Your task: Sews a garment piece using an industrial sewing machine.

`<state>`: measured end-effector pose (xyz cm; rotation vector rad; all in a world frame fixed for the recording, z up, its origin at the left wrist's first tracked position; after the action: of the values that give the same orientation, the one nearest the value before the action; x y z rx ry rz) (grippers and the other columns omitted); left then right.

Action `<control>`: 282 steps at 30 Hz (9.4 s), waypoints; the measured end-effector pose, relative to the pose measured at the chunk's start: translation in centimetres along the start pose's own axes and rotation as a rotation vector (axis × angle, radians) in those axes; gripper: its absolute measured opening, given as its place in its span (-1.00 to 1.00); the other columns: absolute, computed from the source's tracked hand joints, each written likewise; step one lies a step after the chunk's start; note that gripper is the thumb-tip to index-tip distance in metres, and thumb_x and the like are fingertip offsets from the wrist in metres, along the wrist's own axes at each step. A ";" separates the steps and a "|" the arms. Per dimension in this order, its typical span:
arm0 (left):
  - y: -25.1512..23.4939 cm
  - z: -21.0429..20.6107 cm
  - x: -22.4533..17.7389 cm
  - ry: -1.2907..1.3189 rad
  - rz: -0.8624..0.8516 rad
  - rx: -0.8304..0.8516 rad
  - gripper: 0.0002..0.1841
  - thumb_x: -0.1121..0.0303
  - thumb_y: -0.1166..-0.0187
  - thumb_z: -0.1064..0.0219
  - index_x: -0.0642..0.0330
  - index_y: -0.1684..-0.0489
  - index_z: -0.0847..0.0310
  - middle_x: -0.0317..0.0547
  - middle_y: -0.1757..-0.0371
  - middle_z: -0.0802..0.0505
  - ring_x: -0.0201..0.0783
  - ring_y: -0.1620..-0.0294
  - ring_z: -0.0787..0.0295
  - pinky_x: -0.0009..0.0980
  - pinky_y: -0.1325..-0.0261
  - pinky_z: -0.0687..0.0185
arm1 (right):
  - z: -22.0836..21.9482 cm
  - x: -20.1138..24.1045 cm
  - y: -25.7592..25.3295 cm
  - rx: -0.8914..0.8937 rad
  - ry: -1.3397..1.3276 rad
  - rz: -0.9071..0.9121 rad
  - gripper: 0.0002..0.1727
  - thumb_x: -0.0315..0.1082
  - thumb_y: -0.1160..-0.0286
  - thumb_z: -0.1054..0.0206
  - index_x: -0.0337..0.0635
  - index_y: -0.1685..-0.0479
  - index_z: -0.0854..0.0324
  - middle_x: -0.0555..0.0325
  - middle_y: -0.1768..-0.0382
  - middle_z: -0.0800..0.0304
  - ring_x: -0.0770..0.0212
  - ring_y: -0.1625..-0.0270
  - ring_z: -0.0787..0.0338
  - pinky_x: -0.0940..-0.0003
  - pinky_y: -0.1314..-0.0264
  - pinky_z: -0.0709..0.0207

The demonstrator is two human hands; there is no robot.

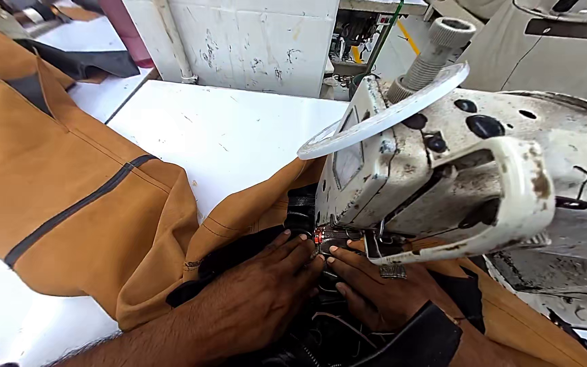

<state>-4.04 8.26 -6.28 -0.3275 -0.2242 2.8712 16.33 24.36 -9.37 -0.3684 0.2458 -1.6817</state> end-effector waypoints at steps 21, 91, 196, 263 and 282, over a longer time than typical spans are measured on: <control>-1.0 0.7 0.3 -0.158 0.079 -0.014 -0.44 -0.01 -0.88 0.17 0.09 -0.22 -0.77 -0.11 -0.25 -0.85 -0.15 -0.43 -0.72 -0.09 -0.48 -0.60 | 2.7 0.1 -1.8 0.078 -0.120 0.073 -0.58 0.11 -0.75 -0.16 0.19 -0.31 -0.76 0.23 -0.25 -0.87 0.15 -0.29 -0.82 -0.05 -0.40 -0.61; -0.2 0.8 -1.5 -0.125 0.101 0.107 -0.44 0.05 -0.84 0.22 -0.05 -0.68 -0.48 -0.04 -0.62 -0.56 -0.08 -0.44 -0.59 -0.14 -0.36 -0.52 | 3.5 3.2 -0.1 0.129 -0.081 0.172 -0.66 -0.42 -0.73 -0.04 0.02 -0.11 -0.76 0.29 -0.20 -0.87 0.28 -0.35 -0.77 0.28 -0.58 -0.49; 0.8 -0.5 -0.1 -0.006 -0.167 -0.221 -0.73 0.50 -0.78 0.05 0.12 0.04 -0.64 -0.06 -0.22 -0.89 -0.16 -0.34 -0.81 -0.30 -0.42 -0.65 | 3.5 5.9 -1.9 0.243 0.199 -0.083 -0.55 -0.49 -0.61 -0.05 -0.09 -0.37 -0.71 0.00 0.09 -0.77 -0.03 0.00 -0.78 0.11 -0.02 -0.60; 3.9 4.4 -6.8 -0.120 -0.027 0.235 -0.17 -0.44 -0.57 0.02 0.30 0.05 -0.72 0.15 0.25 -0.77 0.15 0.27 -0.78 -0.01 0.27 -0.69 | 6.0 7.4 3.8 0.247 -0.020 0.060 -0.49 0.14 -0.76 -0.09 -0.02 -0.20 -0.76 0.10 0.24 -0.76 0.02 0.05 -0.80 -0.11 -0.57 -0.38; -5.3 6.8 -1.8 -0.245 0.367 0.865 0.04 -0.41 -0.70 0.21 0.40 -0.88 0.15 0.23 -0.91 -0.04 0.13 -0.93 0.11 0.09 -0.87 0.15 | 2.5 12.9 0.8 0.290 -0.158 -0.334 -0.15 0.20 -0.68 -0.05 -0.38 -0.70 -0.36 -0.15 -0.76 -0.33 -0.06 -0.82 -0.29 -0.22 -0.89 0.20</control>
<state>-2.82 12.07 1.60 0.1715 1.1083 2.9961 16.55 11.66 -6.04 -0.3338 -0.1864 -1.9714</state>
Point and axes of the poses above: each hand's wrist, its own y-axis away from the middle knuckle, its own z-axis out of the back of the hand, x = y × z, the point moved 1 cm from there along -y, towards the middle knuckle
